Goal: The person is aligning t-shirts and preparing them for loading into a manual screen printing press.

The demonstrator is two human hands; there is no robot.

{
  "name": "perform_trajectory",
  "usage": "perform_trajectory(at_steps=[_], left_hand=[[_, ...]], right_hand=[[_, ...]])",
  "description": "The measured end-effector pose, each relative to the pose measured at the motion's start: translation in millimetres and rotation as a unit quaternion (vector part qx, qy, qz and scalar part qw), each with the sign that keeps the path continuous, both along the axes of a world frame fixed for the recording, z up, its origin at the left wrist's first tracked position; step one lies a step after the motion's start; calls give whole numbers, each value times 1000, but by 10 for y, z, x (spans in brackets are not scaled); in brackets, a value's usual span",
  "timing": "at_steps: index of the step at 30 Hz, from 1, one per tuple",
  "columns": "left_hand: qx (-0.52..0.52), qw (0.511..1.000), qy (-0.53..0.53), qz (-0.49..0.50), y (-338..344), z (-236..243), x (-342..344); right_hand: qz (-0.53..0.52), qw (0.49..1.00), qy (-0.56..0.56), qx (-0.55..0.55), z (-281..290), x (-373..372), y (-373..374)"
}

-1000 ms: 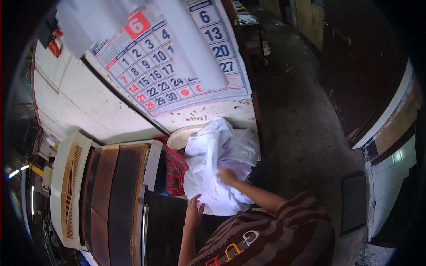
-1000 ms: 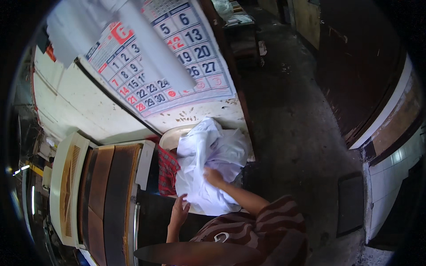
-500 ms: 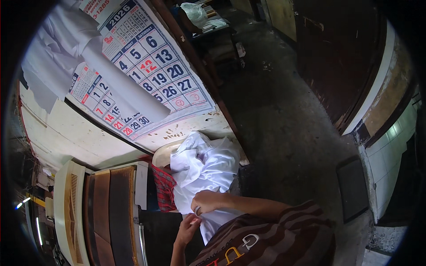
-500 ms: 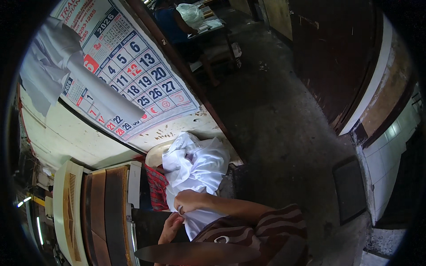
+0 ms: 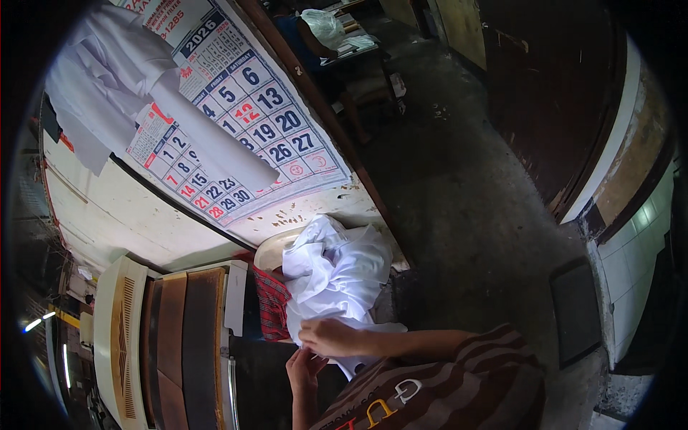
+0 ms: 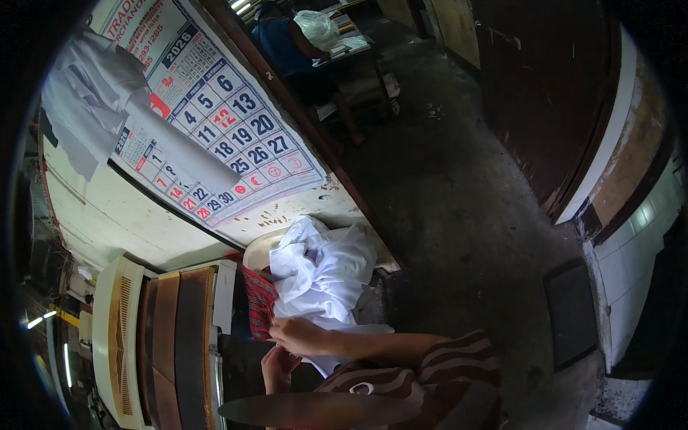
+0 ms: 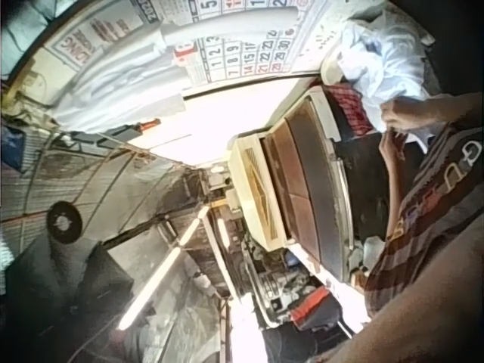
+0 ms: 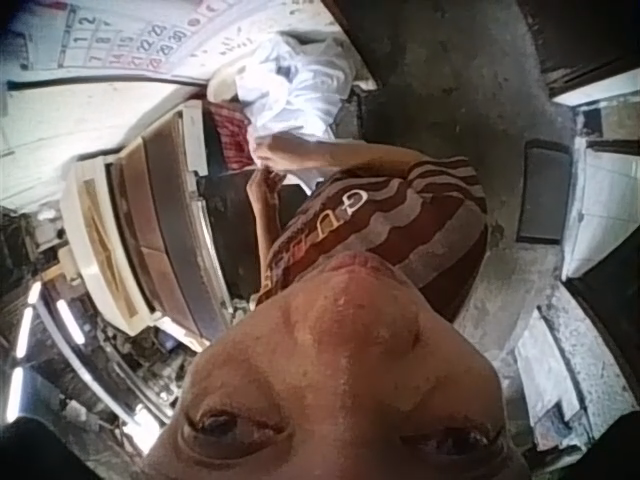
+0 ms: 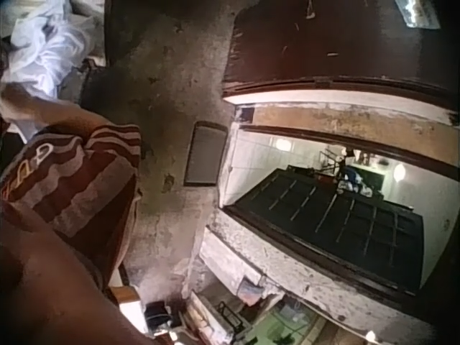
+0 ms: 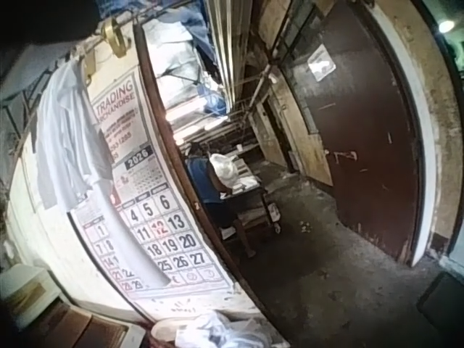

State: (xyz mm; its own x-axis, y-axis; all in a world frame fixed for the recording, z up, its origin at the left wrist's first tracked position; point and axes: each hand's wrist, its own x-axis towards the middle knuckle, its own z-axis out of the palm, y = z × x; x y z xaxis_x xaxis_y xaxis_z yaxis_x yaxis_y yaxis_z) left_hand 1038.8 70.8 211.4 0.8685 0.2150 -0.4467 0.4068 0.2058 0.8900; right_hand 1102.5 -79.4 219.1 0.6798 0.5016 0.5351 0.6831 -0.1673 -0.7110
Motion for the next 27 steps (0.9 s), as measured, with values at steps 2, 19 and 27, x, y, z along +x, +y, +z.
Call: perform_trajectory(at_steps=[2,19,27], left_hand=[[-49,998,-38,33,-3,-49,-40],[-8,975,-162,150,-156,-74,-323],[-197,932,-183,244,211,-152,-650]], right_hand=[[2,1000,-14,-23,-101,-151,50],[46,990,93,99,-97,-146,271],[193,883,407,133,-196,-204,608]])
